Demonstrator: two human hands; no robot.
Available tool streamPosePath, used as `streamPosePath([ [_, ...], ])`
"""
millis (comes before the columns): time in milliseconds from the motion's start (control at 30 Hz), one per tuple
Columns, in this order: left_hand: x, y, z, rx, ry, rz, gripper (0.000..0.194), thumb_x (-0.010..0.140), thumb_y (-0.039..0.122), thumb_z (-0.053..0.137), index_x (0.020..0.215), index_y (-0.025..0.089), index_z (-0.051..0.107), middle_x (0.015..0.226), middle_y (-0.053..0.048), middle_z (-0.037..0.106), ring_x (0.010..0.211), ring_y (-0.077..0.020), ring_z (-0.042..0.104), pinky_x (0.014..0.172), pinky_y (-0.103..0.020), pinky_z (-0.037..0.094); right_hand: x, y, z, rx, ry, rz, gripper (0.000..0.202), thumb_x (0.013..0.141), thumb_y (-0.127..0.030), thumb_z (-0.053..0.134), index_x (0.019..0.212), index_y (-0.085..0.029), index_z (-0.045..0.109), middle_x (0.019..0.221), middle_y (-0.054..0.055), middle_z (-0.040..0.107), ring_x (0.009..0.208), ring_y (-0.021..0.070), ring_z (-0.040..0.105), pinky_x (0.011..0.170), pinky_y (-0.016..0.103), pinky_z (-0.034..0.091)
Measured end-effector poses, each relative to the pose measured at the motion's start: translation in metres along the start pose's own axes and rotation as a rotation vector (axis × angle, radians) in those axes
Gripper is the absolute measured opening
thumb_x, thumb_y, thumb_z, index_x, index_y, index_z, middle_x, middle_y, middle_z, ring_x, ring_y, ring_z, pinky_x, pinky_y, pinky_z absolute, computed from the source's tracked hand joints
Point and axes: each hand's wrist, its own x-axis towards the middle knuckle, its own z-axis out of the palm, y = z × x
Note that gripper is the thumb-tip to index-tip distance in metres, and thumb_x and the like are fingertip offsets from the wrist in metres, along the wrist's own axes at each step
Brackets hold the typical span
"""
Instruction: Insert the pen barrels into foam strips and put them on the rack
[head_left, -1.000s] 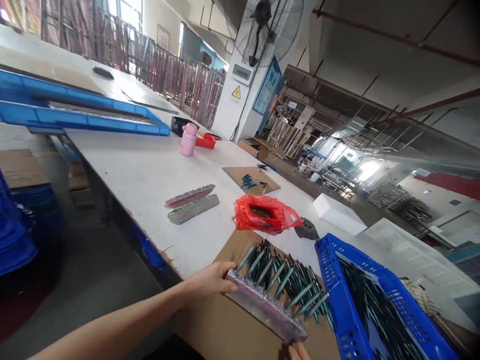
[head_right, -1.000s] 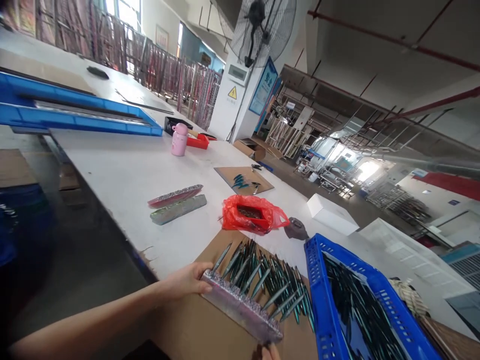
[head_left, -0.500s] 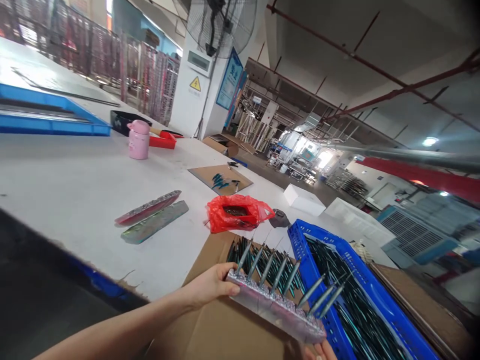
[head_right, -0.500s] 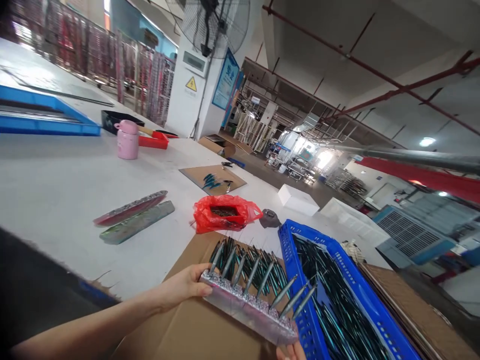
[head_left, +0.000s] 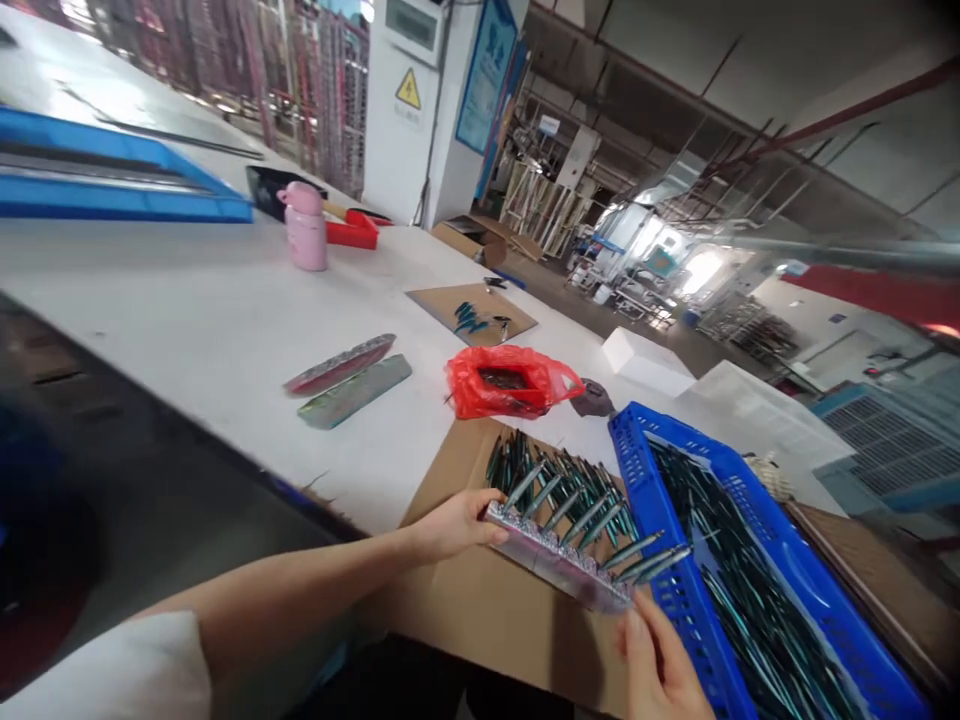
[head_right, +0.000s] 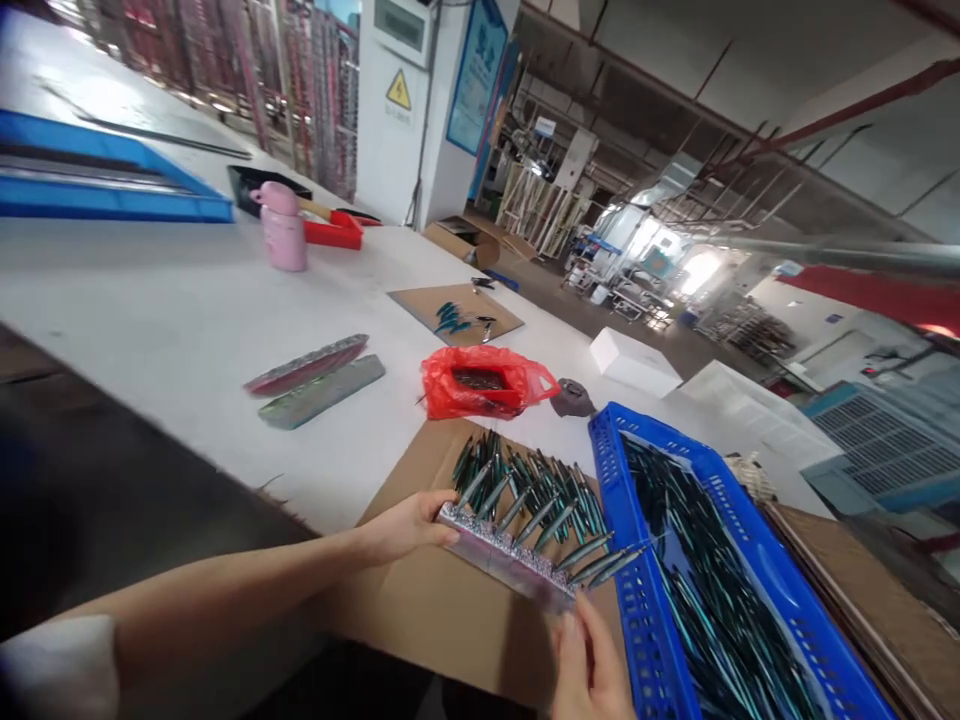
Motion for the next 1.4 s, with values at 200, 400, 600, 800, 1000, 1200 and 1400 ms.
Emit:
streamPosePath([
  [200,-0.016,-0.017,-0.006,0.006,0.077,0.041,0.027,0.063,0.028,0.068,0.075,0.015,0.048,0.066,0.005,0.045,0.063,-0.0082,0.040,0.059,-0.018,0.032,0.024,-0.034,0.037,-0.373,-0.321,-0.096,0.051,0.067,-0.060,0.051,0.103,-0.024,0.062,0.071,0.001,0.067,0.061,0.0180,0.060,0.060,0.027,0.043],
  [400,-0.015,-0.022,-0.007,0.128,0.107,0.022,0.029,0.062,0.030,0.068,0.080,0.015,0.051,0.068,0.005,0.048,0.064,-0.0090,0.042,0.058,-0.017,0.033,0.028,-0.035,0.057,-0.462,-0.394,-0.172,0.048,0.070,-0.061,0.047,0.099,-0.025,0.062,0.076,0.003,0.067,0.064,0.0197,0.059,0.059,0.027,0.041],
  [600,-0.015,-0.022,-0.009,0.136,0.103,0.004,0.030,0.062,0.031,0.068,0.082,0.015,0.051,0.068,0.005,0.048,0.064,-0.0091,0.044,0.059,-0.017,0.034,0.027,-0.040,0.063,-0.418,-0.401,-0.138,0.045,0.071,-0.059,0.048,0.092,-0.024,0.064,0.070,0.001,0.066,0.060,0.0171,0.057,0.056,0.025,0.040],
  [800,-0.016,-0.019,-0.009,0.181,0.115,-0.031,0.029,0.062,0.030,0.067,0.082,0.016,0.053,0.068,0.006,0.049,0.064,-0.0089,0.044,0.058,-0.017,0.035,0.029,-0.038,0.061,-0.324,-0.317,-0.138,0.046,0.068,-0.060,0.052,0.087,-0.021,0.066,0.054,-0.002,0.059,0.055,0.0157,0.054,0.055,0.024,0.039],
  [1000,-0.014,-0.015,-0.010,0.176,0.123,-0.057,0.026,0.062,0.028,0.065,0.081,0.017,0.051,0.067,0.006,0.049,0.062,-0.0089,0.045,0.056,-0.017,0.036,0.022,-0.027,0.043,-0.274,-0.211,-0.130,0.045,0.063,-0.059,0.055,0.088,-0.023,0.064,0.080,0.002,0.066,0.077,0.0205,0.058,0.068,0.026,0.041],
  [1200,-0.010,-0.011,-0.011,0.101,0.127,-0.125,0.028,0.061,0.031,0.064,0.081,0.017,0.050,0.068,0.004,0.051,0.060,-0.0103,0.048,0.055,-0.020,0.042,0.010,0.021,0.029,-0.200,-0.219,-0.141,0.033,0.068,-0.048,0.048,0.085,-0.023,0.060,0.083,0.003,0.066,0.086,0.0213,0.058,0.077,0.029,0.040],
  [1400,-0.010,-0.011,-0.012,0.038,0.115,-0.138,0.033,0.060,0.033,0.068,0.083,0.016,0.051,0.070,0.003,0.051,0.062,-0.0103,0.050,0.056,-0.021,0.045,0.011,0.049,0.032,-0.317,-0.093,-0.106,0.042,0.067,-0.050,0.052,0.100,-0.024,0.060,0.081,0.002,0.064,0.075,0.0210,0.059,0.066,0.030,0.045],
])
